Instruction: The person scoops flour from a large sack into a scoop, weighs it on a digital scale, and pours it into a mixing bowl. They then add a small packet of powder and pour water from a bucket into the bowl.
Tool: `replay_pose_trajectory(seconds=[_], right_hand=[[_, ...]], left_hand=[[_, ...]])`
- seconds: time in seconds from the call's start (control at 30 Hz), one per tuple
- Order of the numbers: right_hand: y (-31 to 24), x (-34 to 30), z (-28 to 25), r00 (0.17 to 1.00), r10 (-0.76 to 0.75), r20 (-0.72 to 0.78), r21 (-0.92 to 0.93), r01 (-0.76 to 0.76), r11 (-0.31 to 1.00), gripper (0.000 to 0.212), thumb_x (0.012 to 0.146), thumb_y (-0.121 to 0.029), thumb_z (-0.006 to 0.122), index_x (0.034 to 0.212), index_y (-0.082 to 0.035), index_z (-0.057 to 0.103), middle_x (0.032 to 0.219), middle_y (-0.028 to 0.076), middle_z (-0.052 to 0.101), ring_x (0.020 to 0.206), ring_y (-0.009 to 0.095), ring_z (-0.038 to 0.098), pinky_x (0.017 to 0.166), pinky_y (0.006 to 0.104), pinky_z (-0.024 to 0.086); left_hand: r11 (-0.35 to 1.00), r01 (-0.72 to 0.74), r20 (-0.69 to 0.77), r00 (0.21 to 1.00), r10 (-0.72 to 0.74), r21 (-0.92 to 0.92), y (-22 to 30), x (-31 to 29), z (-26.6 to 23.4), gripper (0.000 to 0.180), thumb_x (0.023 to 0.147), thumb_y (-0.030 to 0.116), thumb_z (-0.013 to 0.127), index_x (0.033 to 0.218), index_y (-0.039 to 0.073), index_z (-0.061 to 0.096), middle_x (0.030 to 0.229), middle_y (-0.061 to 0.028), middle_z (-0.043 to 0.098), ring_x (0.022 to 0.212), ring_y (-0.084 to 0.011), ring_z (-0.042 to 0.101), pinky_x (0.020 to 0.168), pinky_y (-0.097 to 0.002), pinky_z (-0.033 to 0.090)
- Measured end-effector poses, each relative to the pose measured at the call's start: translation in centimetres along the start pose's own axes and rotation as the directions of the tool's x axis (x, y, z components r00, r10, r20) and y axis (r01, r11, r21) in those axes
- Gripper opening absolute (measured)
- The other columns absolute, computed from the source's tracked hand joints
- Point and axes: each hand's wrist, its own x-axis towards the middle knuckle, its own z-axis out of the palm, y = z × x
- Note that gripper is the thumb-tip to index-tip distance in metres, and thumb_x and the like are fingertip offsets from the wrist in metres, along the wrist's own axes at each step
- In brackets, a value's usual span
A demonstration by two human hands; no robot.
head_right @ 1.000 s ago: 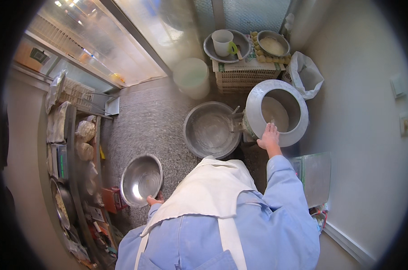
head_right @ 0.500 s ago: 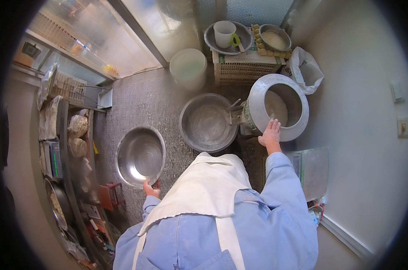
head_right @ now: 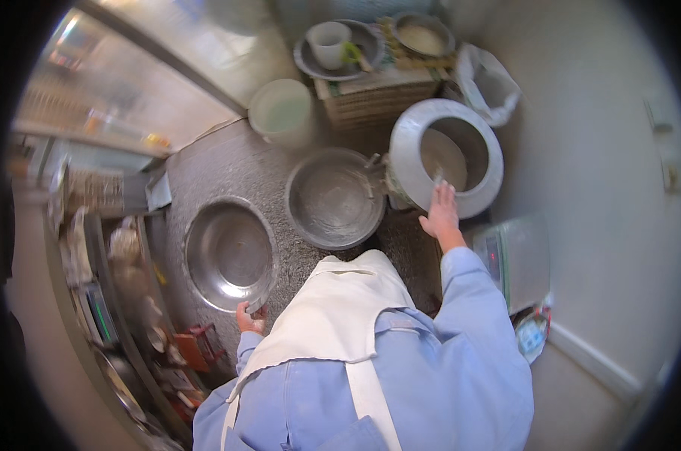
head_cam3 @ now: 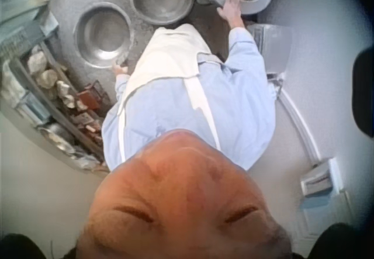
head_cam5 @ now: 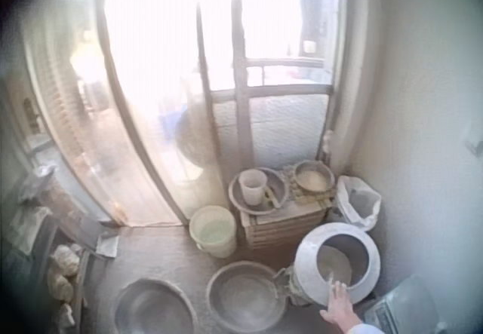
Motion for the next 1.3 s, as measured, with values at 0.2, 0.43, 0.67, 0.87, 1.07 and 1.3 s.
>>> replay_pose_trajectory(seconds=[0.2,0.43,0.67,0.87,1.07,1.3], right_hand=[[-0.3,0.9,-1.0,0.998,0.029,0.057,0.089,-0.034,0.995,0.091,0.073,-0.037,0.060,0.136,0.004,0.008,0.143,0.020,0.009,0.132,0.036,0.006,0.108,0.0385,0.012],[-1.2,0.0,-0.4,0.993,0.078,-0.090,0.263,-0.052,0.963,0.091,0.070,-0.035,0.063,0.134,0.006,0.013,0.142,0.023,0.008,0.132,0.039,0.003,0.108,0.0401,0.013],[-1.7,-5.8,3.7,0.908,0.243,-0.341,0.546,-0.019,0.838,0.070,0.073,-0.021,0.062,0.128,0.005,0.028,0.139,0.024,0.015,0.129,0.036,0.016,0.106,0.0389,0.021],[-3.1,-18.8,11.7,0.875,0.478,-0.072,0.729,-0.281,0.624,0.050,0.071,-0.019,0.062,0.112,0.006,0.047,0.133,0.024,0.028,0.119,0.038,0.035,0.099,0.0387,0.033],[-2.9,-27.0,17.4,0.734,0.670,0.113,0.794,-0.472,0.382,0.050,0.073,-0.021,0.061,0.113,0.005,0.049,0.129,0.023,0.036,0.118,0.034,0.039,0.098,0.0357,0.033],[5.9,-30.1,21.8,0.481,0.870,0.111,0.908,-0.404,0.108,0.034,0.073,-0.021,0.060,0.097,0.002,0.057,0.092,0.021,0.060,0.090,0.030,0.058,0.081,0.0359,0.046]], left_hand=[[0.990,0.048,-0.011,0.999,-0.047,0.132,-0.1,0.9,3.6,0.031,0.071,0.020,0.054,0.099,0.007,0.051,0.093,-0.0077,0.058,0.081,-0.0234,0.056,0.065,-0.0350,0.047],[0.949,0.045,0.069,0.995,-0.070,0.313,0.3,1.1,7.7,0.028,0.072,0.018,0.053,0.097,0.005,0.050,0.093,-0.0085,0.058,0.083,-0.0236,0.057,0.067,-0.0365,0.049],[0.841,-0.076,0.289,0.952,-0.099,0.536,1.4,2.4,14.1,0.017,0.076,0.016,0.054,0.089,0.007,0.051,0.083,-0.0029,0.055,0.074,-0.0169,0.054,0.058,-0.0295,0.043],[0.703,-0.103,0.514,0.756,-0.404,0.704,-3.9,0.7,26.9,0.011,0.076,0.013,0.056,0.084,0.007,0.053,0.082,-0.0032,0.054,0.074,-0.0156,0.053,0.061,-0.0305,0.041],[0.723,-0.109,0.633,0.584,-0.509,0.682,-10.0,-4.5,33.7,0.014,0.078,0.015,0.054,0.088,0.005,0.051,0.088,-0.0047,0.059,0.077,-0.0196,0.058,0.065,-0.0327,0.047],[0.710,-0.107,0.634,0.556,-0.537,0.696,-16.1,-7.5,37.9,0.024,0.078,0.015,0.051,0.098,0.000,0.052,0.093,-0.0114,0.061,0.085,-0.0255,0.060,0.064,-0.0326,0.050]])
